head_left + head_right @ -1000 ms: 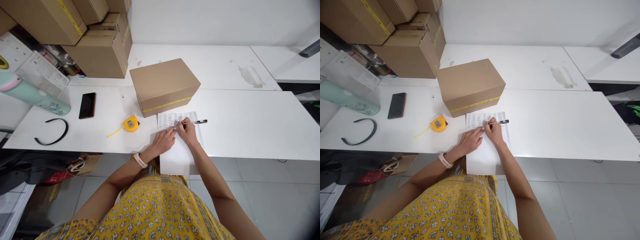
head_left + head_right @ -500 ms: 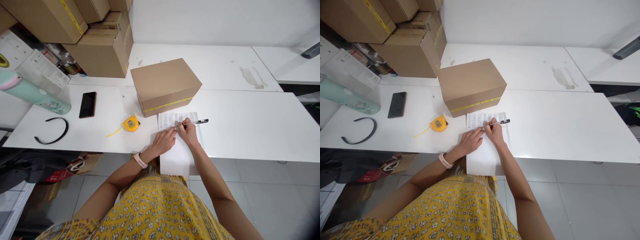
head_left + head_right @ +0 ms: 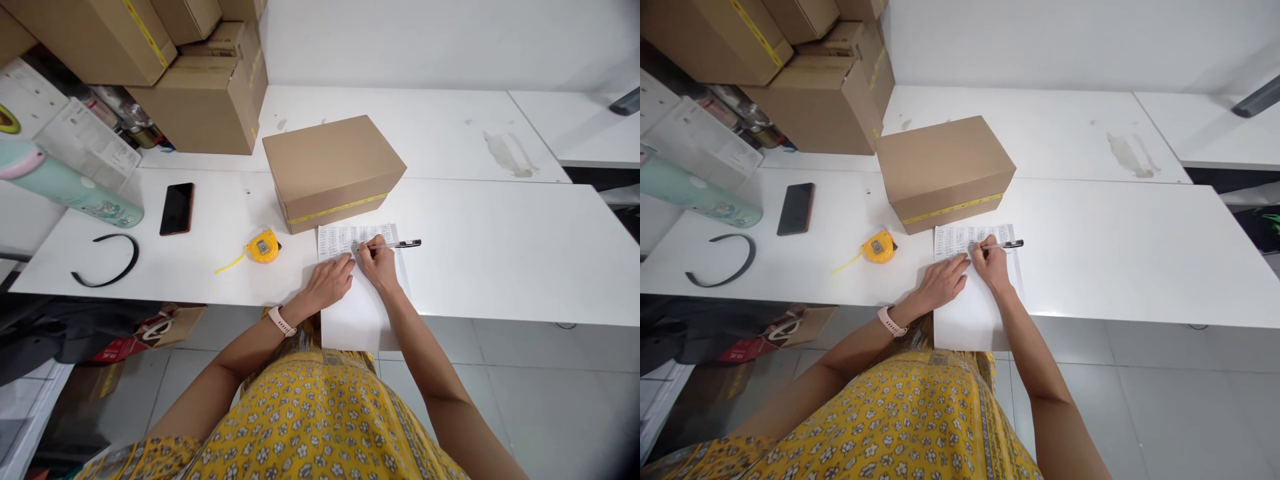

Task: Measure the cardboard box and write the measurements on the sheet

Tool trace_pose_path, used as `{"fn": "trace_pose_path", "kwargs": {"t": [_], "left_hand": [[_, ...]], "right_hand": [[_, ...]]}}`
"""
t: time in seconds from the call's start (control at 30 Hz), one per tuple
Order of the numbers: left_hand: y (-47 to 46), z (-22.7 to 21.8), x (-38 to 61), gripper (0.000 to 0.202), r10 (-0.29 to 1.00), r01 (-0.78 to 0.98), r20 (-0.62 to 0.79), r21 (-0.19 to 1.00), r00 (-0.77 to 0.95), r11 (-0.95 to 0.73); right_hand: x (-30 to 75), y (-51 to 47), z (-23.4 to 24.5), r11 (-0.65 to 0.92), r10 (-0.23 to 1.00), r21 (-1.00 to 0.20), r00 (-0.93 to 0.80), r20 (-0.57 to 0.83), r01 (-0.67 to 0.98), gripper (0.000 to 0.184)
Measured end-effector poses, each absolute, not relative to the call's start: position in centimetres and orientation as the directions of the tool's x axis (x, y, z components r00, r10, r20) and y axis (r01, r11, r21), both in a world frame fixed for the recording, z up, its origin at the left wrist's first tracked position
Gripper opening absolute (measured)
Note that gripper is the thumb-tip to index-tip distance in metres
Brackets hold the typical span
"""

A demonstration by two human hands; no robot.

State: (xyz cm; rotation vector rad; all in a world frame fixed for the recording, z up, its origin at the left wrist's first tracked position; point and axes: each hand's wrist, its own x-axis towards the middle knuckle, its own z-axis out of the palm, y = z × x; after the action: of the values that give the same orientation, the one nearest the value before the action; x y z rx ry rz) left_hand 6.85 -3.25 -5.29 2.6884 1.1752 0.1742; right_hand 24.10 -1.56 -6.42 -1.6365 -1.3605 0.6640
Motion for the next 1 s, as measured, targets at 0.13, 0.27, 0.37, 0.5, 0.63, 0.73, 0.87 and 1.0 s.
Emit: {"fn": "trace_pose_path", "kwargs": {"t": [0.13,0.27,0.37,0.5,0.63,0.73,0.87,1.0], "left_hand": [[-3.25,-5.24,6.83,0.044,0.732,0.709,0.026,0.229,0.681,-0.667],[-3.26,-5.27,6.81,0.044,0.734,0.711,0.023,0.228,0.679,-0.665],[-3.28,-5.27,6.80,0.044,0.737,0.714,0.023,0.228,0.676,-0.662],[-3.27,-5.20,6.79,0.043,0.738,0.715,0.026,0.226,0.675,-0.662],[-3.22,-5.16,6.77,0.043,0.731,0.708,0.029,0.227,0.681,-0.669],[-3.20,-5.15,6.76,0.043,0.730,0.706,0.030,0.228,0.683,-0.670],[-3.22,-5.13,6.73,0.042,0.732,0.708,0.030,0.228,0.681,-0.668],[-3.21,-5.15,6.70,0.042,0.732,0.708,0.034,0.226,0.681,-0.669]], "right_hand": [[24.07,-1.57,-6.38,-0.007,0.960,-0.872,0.247,0.131,0.490,0.023],[24.01,-1.61,-6.29,-0.015,0.960,-0.874,0.251,0.122,0.485,0.022],[23.97,-1.61,-6.25,-0.020,0.958,-0.872,0.259,0.123,0.489,0.021],[23.97,-1.56,-6.30,-0.019,0.956,-0.872,0.263,0.127,0.489,0.022],[24.05,-1.52,-6.34,-0.023,0.953,-0.879,0.276,0.125,0.477,0.021],[24.13,-1.54,-6.37,-0.027,0.950,-0.879,0.285,0.126,0.477,0.020],[24.15,-1.60,-6.48,-0.027,0.952,-0.875,0.280,0.125,0.484,0.019],[24.12,-1.59,-6.51,-0.030,0.953,-0.874,0.277,0.120,0.484,0.020]]}}
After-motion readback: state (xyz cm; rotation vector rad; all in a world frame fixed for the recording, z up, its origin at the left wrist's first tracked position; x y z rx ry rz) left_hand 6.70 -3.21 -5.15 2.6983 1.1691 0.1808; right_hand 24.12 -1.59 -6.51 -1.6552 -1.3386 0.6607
